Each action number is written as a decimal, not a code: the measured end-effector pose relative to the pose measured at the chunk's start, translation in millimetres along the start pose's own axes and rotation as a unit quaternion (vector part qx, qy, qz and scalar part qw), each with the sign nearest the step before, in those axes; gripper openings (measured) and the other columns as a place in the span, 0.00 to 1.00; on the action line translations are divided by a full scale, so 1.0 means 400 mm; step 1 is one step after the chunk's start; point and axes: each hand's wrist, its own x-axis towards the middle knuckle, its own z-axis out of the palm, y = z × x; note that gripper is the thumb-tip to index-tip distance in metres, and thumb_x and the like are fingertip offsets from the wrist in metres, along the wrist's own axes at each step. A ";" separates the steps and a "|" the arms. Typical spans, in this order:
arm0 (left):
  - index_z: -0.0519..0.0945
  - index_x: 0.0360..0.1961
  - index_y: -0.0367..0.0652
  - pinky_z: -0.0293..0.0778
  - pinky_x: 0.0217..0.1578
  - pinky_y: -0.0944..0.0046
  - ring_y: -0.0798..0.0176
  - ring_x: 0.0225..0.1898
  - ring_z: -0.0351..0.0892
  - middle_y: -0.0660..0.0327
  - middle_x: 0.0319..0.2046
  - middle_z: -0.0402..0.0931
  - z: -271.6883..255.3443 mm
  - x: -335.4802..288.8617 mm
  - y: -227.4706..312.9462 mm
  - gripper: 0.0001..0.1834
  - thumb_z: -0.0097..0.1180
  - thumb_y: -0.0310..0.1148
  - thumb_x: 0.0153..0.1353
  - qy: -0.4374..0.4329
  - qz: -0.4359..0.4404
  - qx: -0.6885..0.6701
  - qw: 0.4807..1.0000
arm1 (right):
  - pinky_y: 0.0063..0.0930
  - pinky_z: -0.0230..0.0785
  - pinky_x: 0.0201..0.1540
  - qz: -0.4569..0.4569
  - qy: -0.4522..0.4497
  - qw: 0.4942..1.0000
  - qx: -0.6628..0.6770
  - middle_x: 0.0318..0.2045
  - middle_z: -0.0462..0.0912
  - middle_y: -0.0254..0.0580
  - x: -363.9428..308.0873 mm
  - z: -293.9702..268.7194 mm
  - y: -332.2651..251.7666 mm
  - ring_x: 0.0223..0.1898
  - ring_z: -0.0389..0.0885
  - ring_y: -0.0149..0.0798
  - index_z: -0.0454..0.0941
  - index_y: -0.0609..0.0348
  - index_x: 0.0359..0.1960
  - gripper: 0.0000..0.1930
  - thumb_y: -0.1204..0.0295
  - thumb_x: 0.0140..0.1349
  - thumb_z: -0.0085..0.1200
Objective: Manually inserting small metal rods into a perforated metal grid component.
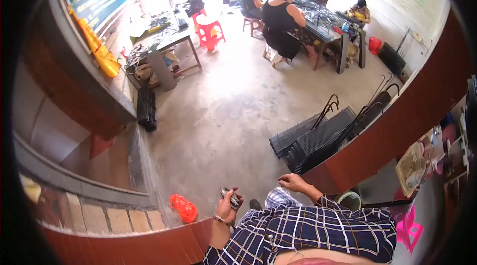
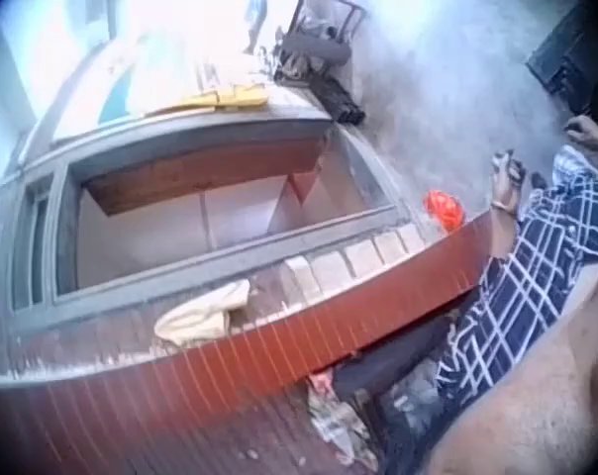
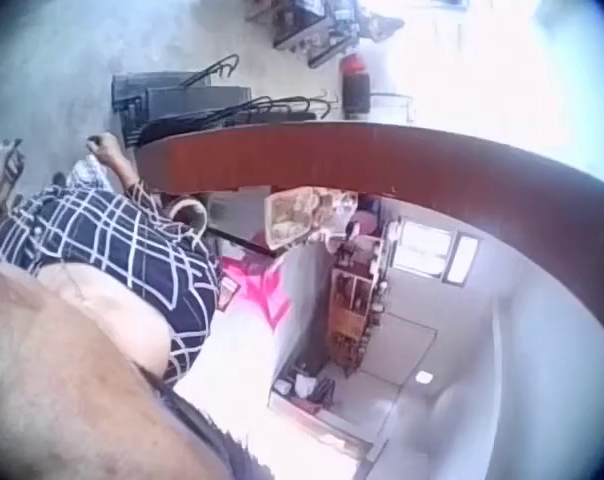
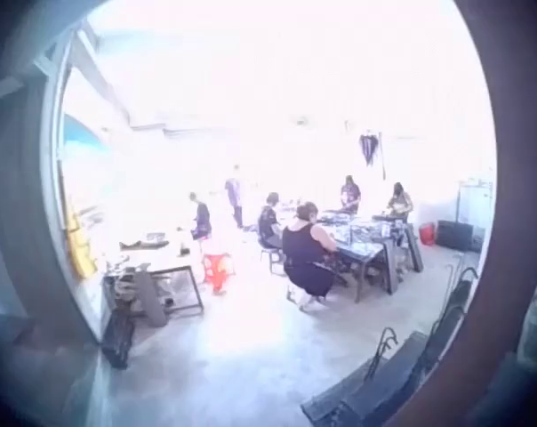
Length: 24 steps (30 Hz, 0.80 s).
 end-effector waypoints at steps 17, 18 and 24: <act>0.73 0.43 0.41 0.75 0.42 0.55 0.60 0.34 0.77 0.58 0.30 0.76 0.153 0.678 0.658 0.10 0.48 0.32 0.62 0.073 -0.022 -0.023 0.997 | 0.43 0.70 0.39 -0.059 -0.038 0.996 -0.061 0.33 0.81 0.52 1.103 -0.220 -0.143 0.37 0.78 0.54 0.78 0.58 0.40 0.15 0.63 0.55 0.49; 0.74 0.43 0.41 0.75 0.43 0.55 0.61 0.34 0.77 0.58 0.30 0.76 0.161 0.713 0.692 0.10 0.48 0.31 0.62 0.060 -0.004 -0.032 0.998 | 0.44 0.70 0.39 -0.079 -0.048 0.992 -0.085 0.32 0.81 0.52 1.171 -0.246 -0.161 0.37 0.78 0.54 0.78 0.58 0.40 0.15 0.64 0.55 0.49; 0.75 0.42 0.41 0.75 0.44 0.54 0.62 0.36 0.77 0.59 0.32 0.76 0.233 0.955 0.856 0.09 0.49 0.31 0.62 0.040 -0.026 -0.065 0.997 | 0.44 0.70 0.39 -0.116 0.015 0.993 -0.026 0.34 0.80 0.55 1.407 -0.425 -0.291 0.37 0.77 0.55 0.78 0.61 0.39 0.15 0.65 0.55 0.50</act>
